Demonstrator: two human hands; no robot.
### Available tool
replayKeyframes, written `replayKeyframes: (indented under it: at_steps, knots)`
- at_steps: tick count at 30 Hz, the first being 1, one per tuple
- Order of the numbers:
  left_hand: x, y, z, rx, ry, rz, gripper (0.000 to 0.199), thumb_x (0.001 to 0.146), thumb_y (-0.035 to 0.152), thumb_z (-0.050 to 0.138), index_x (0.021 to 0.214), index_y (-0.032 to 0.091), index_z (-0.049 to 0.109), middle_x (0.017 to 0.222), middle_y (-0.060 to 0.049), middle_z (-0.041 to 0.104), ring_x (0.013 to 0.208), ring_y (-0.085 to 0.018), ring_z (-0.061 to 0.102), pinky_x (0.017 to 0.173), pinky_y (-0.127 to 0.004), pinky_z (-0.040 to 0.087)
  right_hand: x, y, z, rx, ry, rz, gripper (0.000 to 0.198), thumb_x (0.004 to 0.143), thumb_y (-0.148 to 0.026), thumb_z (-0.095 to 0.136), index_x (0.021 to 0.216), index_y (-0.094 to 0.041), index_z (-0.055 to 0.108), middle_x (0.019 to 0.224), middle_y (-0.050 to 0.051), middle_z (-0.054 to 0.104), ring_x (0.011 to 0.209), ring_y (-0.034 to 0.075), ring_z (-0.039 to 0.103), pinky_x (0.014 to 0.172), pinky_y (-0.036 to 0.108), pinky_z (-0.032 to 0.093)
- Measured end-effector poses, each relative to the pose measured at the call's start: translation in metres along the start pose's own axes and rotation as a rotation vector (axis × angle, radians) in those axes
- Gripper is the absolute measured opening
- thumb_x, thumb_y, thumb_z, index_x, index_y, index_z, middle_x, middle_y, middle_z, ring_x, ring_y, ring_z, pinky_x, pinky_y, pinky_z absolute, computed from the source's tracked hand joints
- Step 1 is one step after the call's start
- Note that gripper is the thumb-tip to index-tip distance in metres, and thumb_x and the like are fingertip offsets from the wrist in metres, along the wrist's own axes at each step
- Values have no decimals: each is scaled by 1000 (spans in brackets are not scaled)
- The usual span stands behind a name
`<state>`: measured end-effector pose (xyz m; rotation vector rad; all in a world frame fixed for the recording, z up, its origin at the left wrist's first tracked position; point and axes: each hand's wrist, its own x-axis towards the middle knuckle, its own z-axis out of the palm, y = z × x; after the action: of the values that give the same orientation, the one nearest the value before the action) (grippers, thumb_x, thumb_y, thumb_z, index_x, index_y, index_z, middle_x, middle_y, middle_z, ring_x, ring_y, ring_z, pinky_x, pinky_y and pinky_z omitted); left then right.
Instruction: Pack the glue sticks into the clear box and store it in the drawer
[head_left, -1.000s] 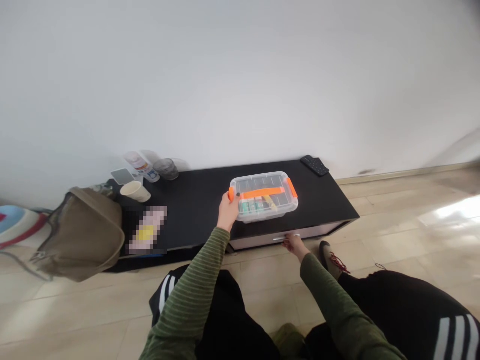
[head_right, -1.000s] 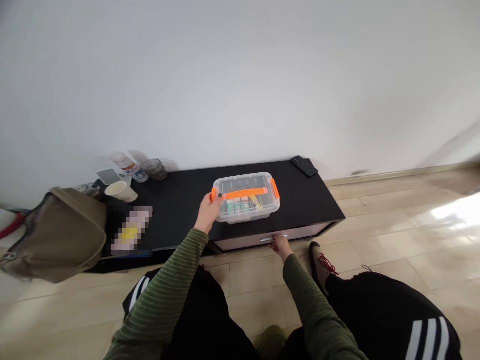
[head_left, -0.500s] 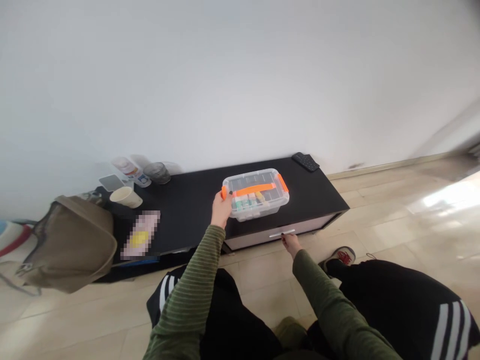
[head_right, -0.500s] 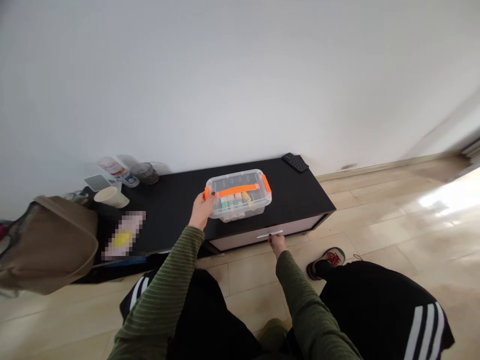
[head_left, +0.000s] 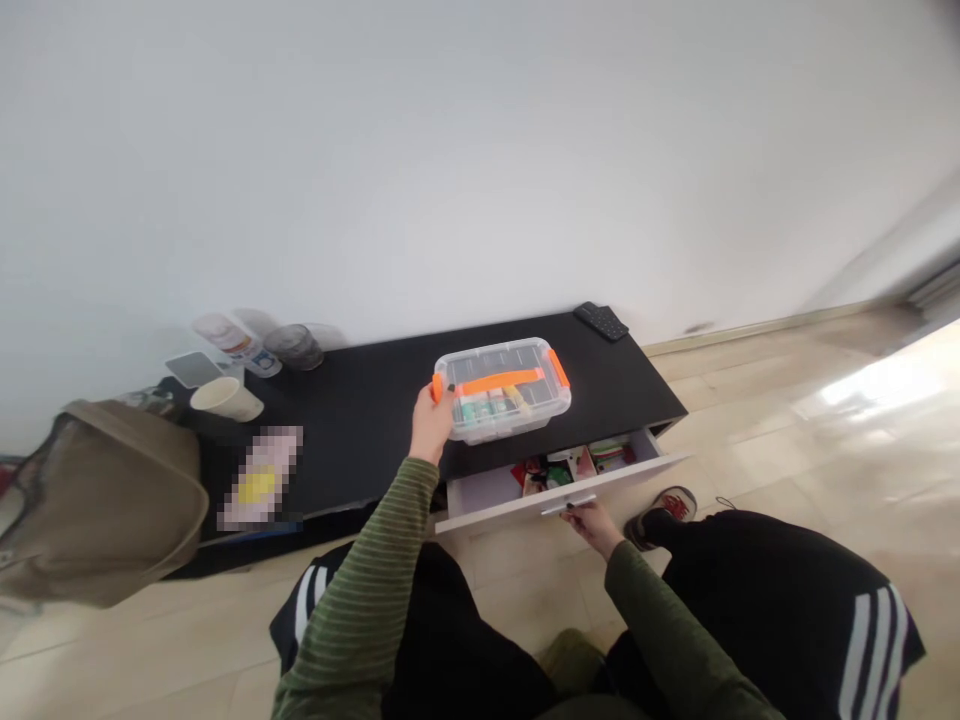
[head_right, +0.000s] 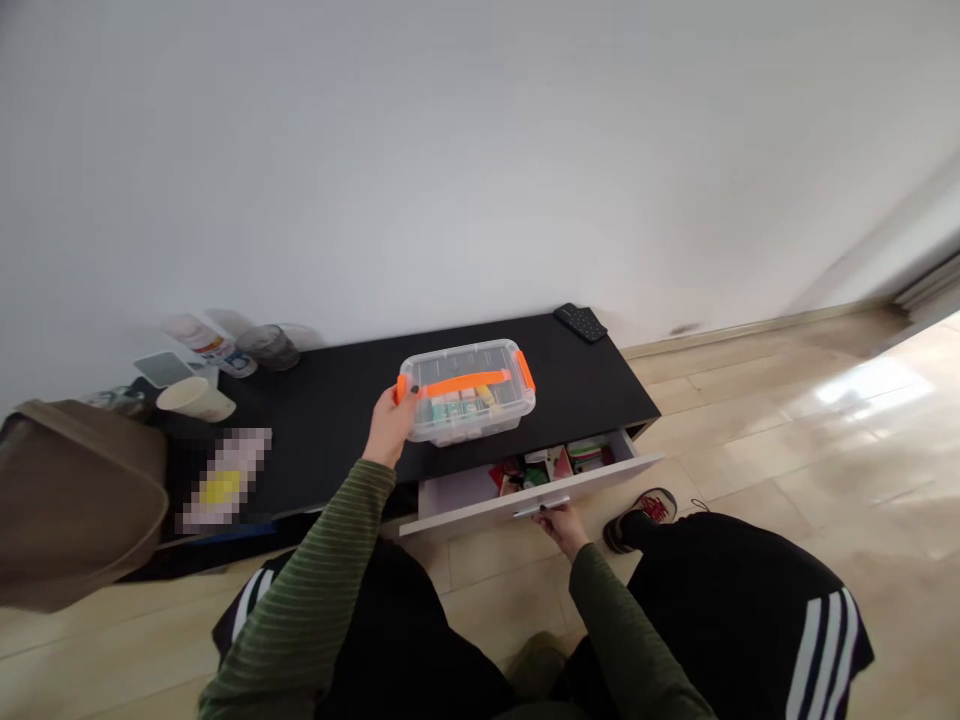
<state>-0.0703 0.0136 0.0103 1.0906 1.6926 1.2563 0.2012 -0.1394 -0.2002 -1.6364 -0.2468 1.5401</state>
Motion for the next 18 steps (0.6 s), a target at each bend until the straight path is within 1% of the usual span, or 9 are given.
replayKeyframes:
  at_steps: [5,8,10,11,12,13,14,15,18]
  knots:
    - [-11,-4,-2,-28,14,48,47,82,42,65,120,13,62,114,-12,67,103,-24,64,91,-37,51,-31,13,-23,-150,-1,100,19,76,-6,69,71,-18,55,63,1,67,58,13,67,49,17,46]
    - [-18,-8,-5,-24,27,76,51,83,44,64,124,14,60,120,-13,66,109,-25,63,97,-39,49,-57,14,-30,-246,-44,175,17,78,-10,68,68,-16,57,59,2,66,53,13,67,48,17,47]
    - [-22,-12,-7,-12,24,94,53,84,44,64,127,15,59,123,-13,65,111,-25,62,99,-40,47,-80,7,-33,-340,-139,233,18,78,-15,69,64,-15,58,58,5,67,49,15,66,46,20,48]
    - [-24,-14,-9,-7,20,100,53,84,44,63,128,15,59,124,-13,65,112,-25,62,100,-40,47,-92,0,-34,-390,-213,245,19,78,-19,70,64,-14,59,60,7,68,49,16,67,45,20,48]
    - [-26,-17,-11,-2,15,104,53,84,44,63,128,15,59,124,-12,65,112,-25,61,101,-40,47,-104,-10,-34,-463,-334,237,22,80,-27,70,65,-13,60,65,10,71,52,17,69,45,20,49]
    - [-28,-19,-14,2,11,106,53,85,44,62,129,15,59,124,-12,65,113,-25,61,101,-40,46,-116,-23,-34,-510,-450,186,27,81,-35,69,68,-13,62,71,11,73,56,17,70,47,20,50]
    - [-31,-20,-16,5,5,106,52,85,45,62,128,16,60,125,-12,65,114,-25,61,102,-41,46,-126,-37,-33,-510,-517,96,32,81,-43,68,72,-12,63,77,11,74,59,17,71,48,20,51]
    - [-35,-22,-18,7,-6,107,52,85,45,62,128,16,60,125,-12,65,114,-25,61,103,-41,46,-135,-52,-32,-482,-534,-8,37,81,-49,67,78,-13,64,82,12,74,60,17,72,49,21,52]
    - [-53,-23,-24,9,-76,130,52,85,45,62,128,16,61,127,-12,65,117,-25,60,105,-41,45,-145,-93,-25,-339,-358,-269,51,82,-60,61,107,-16,61,91,8,72,59,15,69,46,22,51]
